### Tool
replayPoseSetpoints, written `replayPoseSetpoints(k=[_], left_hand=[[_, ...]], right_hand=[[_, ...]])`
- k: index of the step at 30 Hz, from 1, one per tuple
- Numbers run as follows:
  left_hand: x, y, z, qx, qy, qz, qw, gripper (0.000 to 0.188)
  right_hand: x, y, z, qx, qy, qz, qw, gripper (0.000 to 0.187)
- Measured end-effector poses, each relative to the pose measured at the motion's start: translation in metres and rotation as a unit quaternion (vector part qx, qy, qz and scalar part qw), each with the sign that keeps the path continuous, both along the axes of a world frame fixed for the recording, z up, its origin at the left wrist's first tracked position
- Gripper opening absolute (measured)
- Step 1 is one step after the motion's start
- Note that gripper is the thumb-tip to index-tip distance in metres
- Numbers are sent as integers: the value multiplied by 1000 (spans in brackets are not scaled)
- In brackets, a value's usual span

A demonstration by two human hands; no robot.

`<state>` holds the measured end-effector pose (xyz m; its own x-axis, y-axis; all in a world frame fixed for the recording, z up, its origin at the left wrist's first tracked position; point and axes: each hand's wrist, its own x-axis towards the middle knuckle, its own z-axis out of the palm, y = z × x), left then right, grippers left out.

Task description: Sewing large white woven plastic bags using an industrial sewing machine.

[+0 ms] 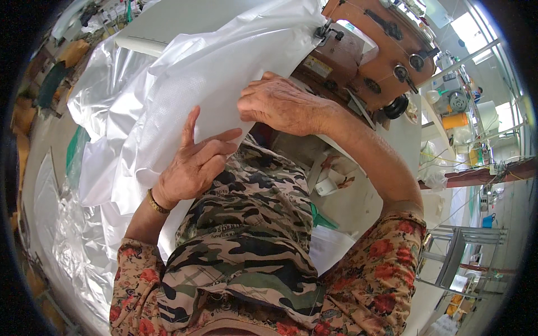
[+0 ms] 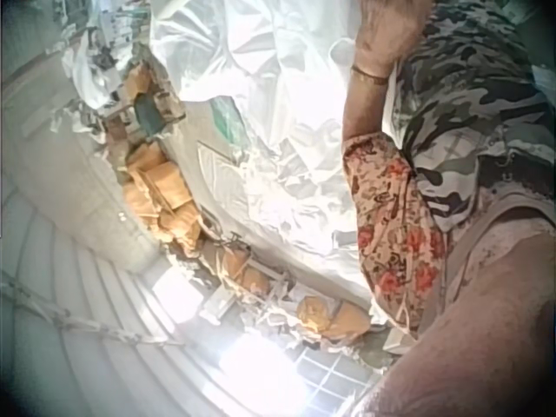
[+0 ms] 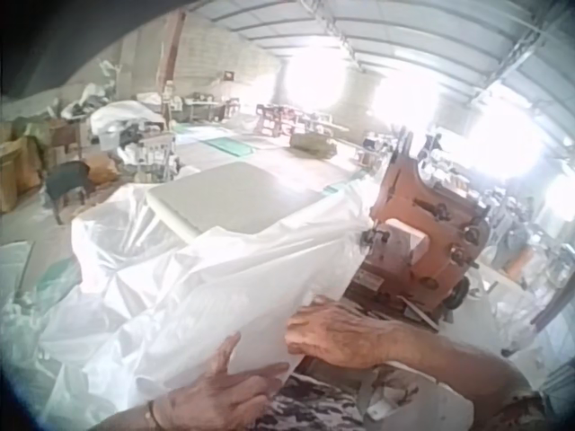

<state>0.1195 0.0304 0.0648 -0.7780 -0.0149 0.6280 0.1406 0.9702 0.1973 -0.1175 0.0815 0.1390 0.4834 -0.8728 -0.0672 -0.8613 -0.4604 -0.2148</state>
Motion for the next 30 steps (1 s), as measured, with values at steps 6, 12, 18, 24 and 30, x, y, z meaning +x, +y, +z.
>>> replayPoseSetpoints(k=[6, 12, 18, 24, 30], left_hand=[[-5, -3, 5, 91, -38, 5, 995, 10], [-3, -19, 7, 227, 5, -29, 974, 19], [-3, -29, 3, 301, 58, -53, 950, 11], [0, -34, 2, 364, 69, -50, 928, 9], [0, -35, 14, 395, 56, -41, 916, 10]], right_hand=[[-6, -4, -9, -9, -82, 0, 997, 22], [-22, -14, -5, -52, -79, -20, 995, 25], [-49, -27, -2, -77, -82, -20, 993, 27], [-74, -31, -1, -121, -96, -47, 987, 17], [-97, -39, -7, -142, -120, -41, 982, 16]])
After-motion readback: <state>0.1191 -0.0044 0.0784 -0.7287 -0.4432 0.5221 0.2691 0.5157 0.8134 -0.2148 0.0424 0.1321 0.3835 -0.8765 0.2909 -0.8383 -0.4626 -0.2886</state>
